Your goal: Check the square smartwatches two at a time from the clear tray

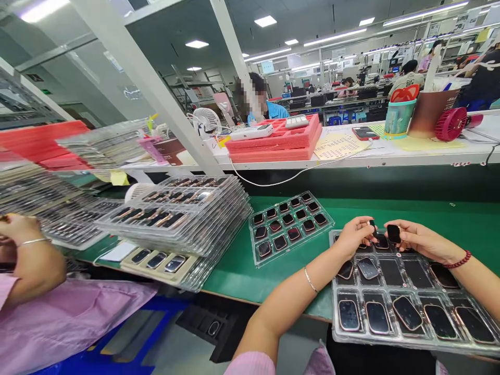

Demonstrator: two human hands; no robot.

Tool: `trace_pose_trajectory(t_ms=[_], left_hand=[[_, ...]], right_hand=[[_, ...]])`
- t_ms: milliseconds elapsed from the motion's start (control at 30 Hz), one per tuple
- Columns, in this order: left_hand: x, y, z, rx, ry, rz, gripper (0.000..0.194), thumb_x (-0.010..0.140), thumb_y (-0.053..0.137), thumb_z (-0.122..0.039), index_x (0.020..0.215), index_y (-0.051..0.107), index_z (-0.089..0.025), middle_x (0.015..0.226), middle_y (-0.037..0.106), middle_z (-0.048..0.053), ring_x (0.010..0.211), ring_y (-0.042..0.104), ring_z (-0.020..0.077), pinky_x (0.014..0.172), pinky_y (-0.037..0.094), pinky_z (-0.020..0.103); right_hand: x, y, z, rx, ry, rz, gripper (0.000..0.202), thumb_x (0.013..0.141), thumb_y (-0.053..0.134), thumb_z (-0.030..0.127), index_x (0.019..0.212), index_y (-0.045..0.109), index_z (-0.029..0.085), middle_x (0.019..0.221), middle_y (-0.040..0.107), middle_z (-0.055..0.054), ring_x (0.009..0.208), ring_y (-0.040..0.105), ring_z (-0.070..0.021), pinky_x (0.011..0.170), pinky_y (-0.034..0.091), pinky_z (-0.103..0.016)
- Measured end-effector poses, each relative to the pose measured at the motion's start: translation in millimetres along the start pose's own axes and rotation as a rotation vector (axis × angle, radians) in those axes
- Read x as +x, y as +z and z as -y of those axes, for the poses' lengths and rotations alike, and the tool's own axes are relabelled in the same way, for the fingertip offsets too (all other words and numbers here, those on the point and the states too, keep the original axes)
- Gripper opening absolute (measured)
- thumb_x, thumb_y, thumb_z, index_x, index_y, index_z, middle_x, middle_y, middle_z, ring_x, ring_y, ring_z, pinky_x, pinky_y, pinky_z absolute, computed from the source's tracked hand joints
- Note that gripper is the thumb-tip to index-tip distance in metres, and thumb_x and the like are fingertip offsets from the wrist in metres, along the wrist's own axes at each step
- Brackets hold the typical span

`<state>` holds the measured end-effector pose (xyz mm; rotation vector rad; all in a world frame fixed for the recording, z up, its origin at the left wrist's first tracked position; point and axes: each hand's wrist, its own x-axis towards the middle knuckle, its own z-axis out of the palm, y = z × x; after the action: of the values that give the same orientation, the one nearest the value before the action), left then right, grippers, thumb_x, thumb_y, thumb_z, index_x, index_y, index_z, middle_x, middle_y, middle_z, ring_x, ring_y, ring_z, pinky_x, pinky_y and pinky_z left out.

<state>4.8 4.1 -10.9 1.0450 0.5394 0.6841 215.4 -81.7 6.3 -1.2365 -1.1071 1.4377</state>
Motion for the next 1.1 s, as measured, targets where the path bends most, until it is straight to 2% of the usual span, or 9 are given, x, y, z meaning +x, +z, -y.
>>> trace_pose_trajectory(t_ms=[167,300,433,533,700,867,967,1100], left_hand=[[-1,-0.2,0,0.087,0.019,0.031,0.066,0.062,0.088,-0.041,0.115,0.058,-0.014,0.079,0.064,-0.003,0.053,0.061,0.0068,0.050,0.040,0.019],[2,-0.5,-3,0.157,-0.018,0.061,0.064,0.064,0.089,-0.039,0.115,0.058,-0.014,0.074,0.062,-0.004,0.051,0.060,0.0068,0.050,0.040,0.018],[10,-0.2,-10,0.130,-0.185,0.095,0.051,0.071,0.085,-0.036,0.110,0.060,-0.015,0.087,0.069,0.004,0.065,0.070,0.0123,0.057,0.049,0.020],[12,-0.1,-15,0.097,-0.236,0.098,0.044,0.077,0.079,-0.027,0.115,0.059,-0.017,0.099,0.071,0.008,0.080,0.075,0.0170,0.066,0.055,0.022],[4,-0.1,-13,0.117,-0.131,0.028,0.052,0.072,0.070,-0.011,0.122,0.057,-0.018,0.097,0.071,0.005,0.083,0.074,0.0164,0.069,0.054,0.022],[-1,0.6,-6,0.286,-0.026,0.021,0.063,0.070,0.063,-0.009,0.131,0.056,-0.017,0.115,0.070,0.009,0.088,0.074,0.0165,0.068,0.051,0.021],[-1,-0.5,-5,0.340,-0.006,0.022,0.058,0.073,0.065,-0.015,0.131,0.057,-0.017,0.115,0.070,0.009,0.086,0.073,0.0159,0.065,0.051,0.020],[-1,-2.1,-6,0.374,0.031,-0.010,0.040,0.083,0.067,-0.035,0.117,0.064,-0.015,0.096,0.072,0.007,0.073,0.072,0.0135,0.059,0.050,0.019]], right_hand=[[1,-3,-2,-0.034,-0.066,-0.072,0.057,0.066,0.089,0.054,0.110,0.073,0.021,0.088,0.066,-0.004,0.063,0.056,-0.0125,0.056,0.054,-0.027],[3,-4,-7,-0.113,-0.111,-0.027,0.054,0.070,0.087,0.052,0.111,0.072,0.019,0.082,0.065,-0.002,0.058,0.053,-0.0109,0.051,0.051,-0.026],[11,-7,-10,-0.067,-0.113,-0.042,0.054,0.069,0.088,0.048,0.111,0.071,0.019,0.076,0.066,0.000,0.054,0.057,-0.0107,0.052,0.054,-0.027],[17,-11,-11,0.010,-0.077,-0.074,0.051,0.073,0.085,0.043,0.116,0.070,0.019,0.074,0.069,-0.002,0.060,0.066,-0.0144,0.056,0.058,-0.027],[17,-12,-13,0.044,-0.099,-0.110,0.048,0.074,0.078,0.027,0.121,0.068,0.022,0.107,0.075,-0.007,0.080,0.074,-0.0177,0.066,0.063,-0.028],[10,-6,-15,-0.113,-0.201,-0.118,0.053,0.074,0.073,0.021,0.126,0.066,0.020,0.118,0.074,-0.009,0.088,0.074,-0.0187,0.072,0.062,-0.030],[7,-2,-13,-0.163,-0.210,-0.112,0.052,0.075,0.073,0.023,0.126,0.066,0.020,0.117,0.075,-0.009,0.087,0.074,-0.0196,0.071,0.060,-0.031],[3,-1,-7,-0.147,-0.203,-0.126,0.041,0.079,0.076,0.035,0.117,0.070,0.020,0.108,0.078,-0.008,0.076,0.072,-0.0168,0.066,0.059,-0.029]])
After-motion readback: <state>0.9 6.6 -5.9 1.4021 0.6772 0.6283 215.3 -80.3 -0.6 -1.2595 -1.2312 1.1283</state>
